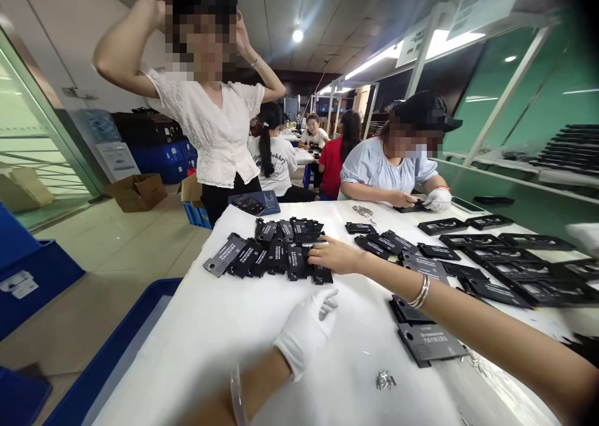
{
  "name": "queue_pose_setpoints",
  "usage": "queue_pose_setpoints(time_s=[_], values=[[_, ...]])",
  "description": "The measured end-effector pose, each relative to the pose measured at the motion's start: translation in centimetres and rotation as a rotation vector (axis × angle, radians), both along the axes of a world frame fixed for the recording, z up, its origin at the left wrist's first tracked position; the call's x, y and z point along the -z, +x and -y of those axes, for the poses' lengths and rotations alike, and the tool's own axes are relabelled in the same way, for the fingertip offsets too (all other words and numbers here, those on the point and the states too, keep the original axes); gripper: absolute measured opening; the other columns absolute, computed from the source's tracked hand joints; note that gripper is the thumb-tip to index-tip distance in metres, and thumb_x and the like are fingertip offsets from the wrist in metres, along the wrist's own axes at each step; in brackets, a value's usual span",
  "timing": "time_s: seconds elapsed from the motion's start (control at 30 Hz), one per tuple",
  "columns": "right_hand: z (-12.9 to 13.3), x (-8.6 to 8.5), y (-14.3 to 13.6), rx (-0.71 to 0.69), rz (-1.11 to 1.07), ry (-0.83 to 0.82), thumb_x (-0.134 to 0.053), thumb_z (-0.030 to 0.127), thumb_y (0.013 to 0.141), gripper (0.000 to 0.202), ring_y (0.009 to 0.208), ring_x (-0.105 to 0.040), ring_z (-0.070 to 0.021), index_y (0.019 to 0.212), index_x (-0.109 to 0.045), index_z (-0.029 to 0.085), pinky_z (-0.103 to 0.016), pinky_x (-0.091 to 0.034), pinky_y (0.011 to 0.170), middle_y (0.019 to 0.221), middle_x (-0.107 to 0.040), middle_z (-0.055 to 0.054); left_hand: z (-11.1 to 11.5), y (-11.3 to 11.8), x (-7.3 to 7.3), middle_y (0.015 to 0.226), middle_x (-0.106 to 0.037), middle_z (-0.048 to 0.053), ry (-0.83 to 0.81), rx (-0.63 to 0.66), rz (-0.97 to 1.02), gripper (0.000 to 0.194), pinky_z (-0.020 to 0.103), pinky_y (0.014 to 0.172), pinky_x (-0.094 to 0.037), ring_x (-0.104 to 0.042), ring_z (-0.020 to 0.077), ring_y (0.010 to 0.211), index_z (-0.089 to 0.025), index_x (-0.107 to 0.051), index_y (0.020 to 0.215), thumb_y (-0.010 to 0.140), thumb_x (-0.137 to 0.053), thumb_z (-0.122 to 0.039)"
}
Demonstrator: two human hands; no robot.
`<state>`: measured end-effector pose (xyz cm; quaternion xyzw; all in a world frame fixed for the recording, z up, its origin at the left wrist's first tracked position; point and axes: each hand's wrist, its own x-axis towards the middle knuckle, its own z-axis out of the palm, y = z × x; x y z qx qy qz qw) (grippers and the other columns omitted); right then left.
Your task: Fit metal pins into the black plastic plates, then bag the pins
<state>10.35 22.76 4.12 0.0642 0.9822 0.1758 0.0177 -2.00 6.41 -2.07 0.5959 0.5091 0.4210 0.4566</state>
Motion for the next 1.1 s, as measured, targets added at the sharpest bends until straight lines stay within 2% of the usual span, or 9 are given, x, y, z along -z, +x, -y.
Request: queue_pose_setpoints(time_s=[0.17,0.4,0.6,0.7,0.83,0.9,0.97,1.03,1.1], values=[[0.9,0.0,0.5,0.028,-0.002,-0.009,-0.049,0.008,0.077,0.032,0.101,-0.051,-0.0233,0.108,-0.053,0.016,-0.042,-0.026,0.095,0.11,-0.059,-0.009,-0.1,0.1,-0.7,0.099,-0.062,0.009,0.018,-0.006,-0.068,0.04,0.032,0.085,-0.049,-0.059,0.0171,0.088,-0.015,-0.056,0.118,0.078,-0.054,-0.021],[2.8,-0.6,2.1,0.043,0.027,-0.071,-0.062,0.015,0.067,0.04,0.102,-0.05,-0.0247,0.106,-0.054,0.016,-0.043,-0.024,0.097,0.106,-0.061,-0.008,0.0,0.0,-1.9,0.096,-0.065,0.006,-0.01,-0.055,-0.022,0.035,0.029,0.083,-0.049,-0.061,0.0153,0.086,-0.017,-0.058,0.113,0.081,-0.05,-0.028],[5.0,-2.0,3.2,0.11,0.003,-0.132,-0.071,0.028,0.062,0.045,0.095,-0.054,-0.0249,0.103,-0.056,0.014,-0.04,-0.029,0.094,0.097,-0.063,-0.008,0.4,-0.8,-3.3,0.104,-0.064,0.005,0.129,-0.209,-0.054,0.03,0.032,0.088,-0.048,-0.06,0.0163,0.093,-0.021,-0.056,0.11,0.085,-0.047,-0.036],[6.8,-2.5,3.6,0.19,-0.042,-0.16,-0.07,0.036,0.067,0.045,0.088,-0.057,-0.0235,0.103,-0.057,0.014,-0.037,-0.034,0.089,0.093,-0.064,-0.007,0.3,-1.3,-3.3,0.109,-0.061,0.007,0.192,-0.301,-0.077,0.033,0.036,0.092,-0.047,-0.059,0.0178,0.098,-0.02,-0.052,0.112,0.086,-0.048,-0.04],[9.7,-2.7,4.2,0.287,-0.096,-0.215,-0.067,0.041,0.073,0.044,0.083,-0.059,-0.0225,0.107,-0.057,0.014,-0.035,-0.04,0.082,0.091,-0.065,-0.007,0.1,-1.6,-3.3,0.109,-0.061,0.009,0.157,-0.253,-0.055,0.038,0.039,0.094,-0.047,-0.059,0.0196,0.102,-0.019,-0.049,0.114,0.087,-0.046,-0.045],[11.0,-3.0,4.9,0.335,-0.199,-0.324,-0.067,0.039,0.076,0.044,0.09,-0.059,-0.0235,0.111,-0.057,0.015,-0.035,-0.041,0.083,0.1,-0.065,-0.009,0.2,-1.6,-3.5,0.112,-0.059,0.009,0.145,-0.23,-0.05,0.039,0.039,0.096,-0.046,-0.057,0.0201,0.105,-0.019,-0.049,0.114,0.087,-0.045,-0.048],[12.1,-3.5,6.0,0.375,-0.406,-0.54,-0.067,0.036,0.077,0.046,0.101,-0.056,-0.0239,0.118,-0.056,0.018,-0.036,-0.04,0.089,0.113,-0.061,-0.009,0.5,-1.5,-3.9,0.117,-0.057,0.008,0.153,-0.221,-0.034,0.039,0.038,0.098,-0.045,-0.055,0.0204,0.109,-0.021,-0.049,0.114,0.088,-0.043,-0.05],[13.1,-3.9,7.2,0.419,-0.659,-0.874,-0.067,0.037,0.078,0.048,0.108,-0.053,-0.0228,0.122,-0.055,0.021,-0.035,-0.039,0.093,0.12,-0.057,-0.008,0.9,-1.3,-4.2,0.12,-0.055,0.007,0.15,-0.197,0.032,0.04,0.037,0.101,-0.044,-0.053,0.0203,0.113,-0.021,-0.048,0.115,0.09,-0.039,-0.051],[13.9,-4.1,8.3,0.438,-0.891,-1.302,-0.063,0.042,0.082,0.045,0.104,-0.056,-0.0216,0.121,-0.056,0.02,-0.035,-0.042,0.091,0.118,-0.058,-0.009,1.3,-1.1,-4.4,0.119,-0.055,0.007,0.134,-0.179,0.066,0.04,0.038,0.102,-0.043,-0.054,0.02,0.113,-0.021,-0.047,0.116,0.091,-0.037,-0.051]])
